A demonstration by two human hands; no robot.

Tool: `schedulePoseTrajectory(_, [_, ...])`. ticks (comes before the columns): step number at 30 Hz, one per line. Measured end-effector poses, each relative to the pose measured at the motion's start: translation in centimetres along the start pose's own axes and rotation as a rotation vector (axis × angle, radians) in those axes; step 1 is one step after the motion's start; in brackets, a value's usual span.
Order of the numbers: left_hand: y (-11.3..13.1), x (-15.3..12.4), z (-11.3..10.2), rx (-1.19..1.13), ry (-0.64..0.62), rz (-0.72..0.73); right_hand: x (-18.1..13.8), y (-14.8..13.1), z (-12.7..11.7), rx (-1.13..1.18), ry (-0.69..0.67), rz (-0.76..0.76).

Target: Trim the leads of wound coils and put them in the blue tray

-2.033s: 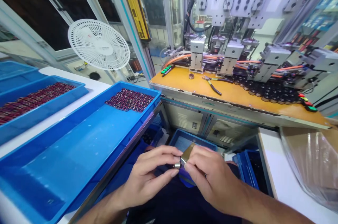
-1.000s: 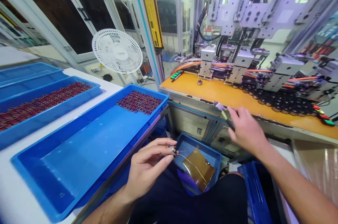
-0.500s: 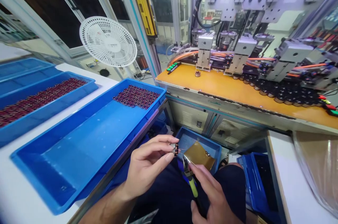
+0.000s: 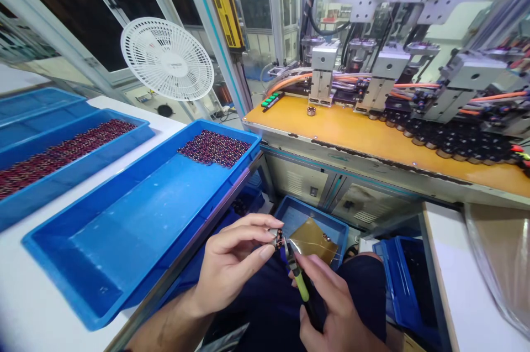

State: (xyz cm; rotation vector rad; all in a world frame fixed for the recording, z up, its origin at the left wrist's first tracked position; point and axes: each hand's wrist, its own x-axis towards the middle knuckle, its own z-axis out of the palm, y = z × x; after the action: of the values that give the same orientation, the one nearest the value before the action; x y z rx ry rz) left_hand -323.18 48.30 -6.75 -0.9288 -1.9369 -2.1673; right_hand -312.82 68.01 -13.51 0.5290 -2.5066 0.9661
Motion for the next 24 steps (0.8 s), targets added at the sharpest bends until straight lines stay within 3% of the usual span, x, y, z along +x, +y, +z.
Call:
schedulePoseTrajectory(7, [0.0,0.2,0.1,-0.016,-0.014,-0.001,-0.2,-0.1,0.8,0.101,0.027,0.083])
schedulePoseTrajectory(12, [-0.4,0.2,0.1,-0.025,-0.021,-0.019,0.6,-0.5,1.0,0.319,0.025,0.188])
schedulePoseTrajectory(15, [-0.8,0.2,-0.1,0.008,-0.049,0.024,1.1,-0.8,0.5,0.513,-0.026,0.283])
schedulePoseTrajectory(19, [-1.5,0.2,-0.7,0.079,-0.094,0.185,0.9,-1.0,-0.6,0.664,-0.074,0.342])
schedulePoseTrajectory(24, [-2.0,0.0,-1.0,-0.072,-0.115,0.208,0.3,-1.3,-2.4,0.784,-0.176,0.337])
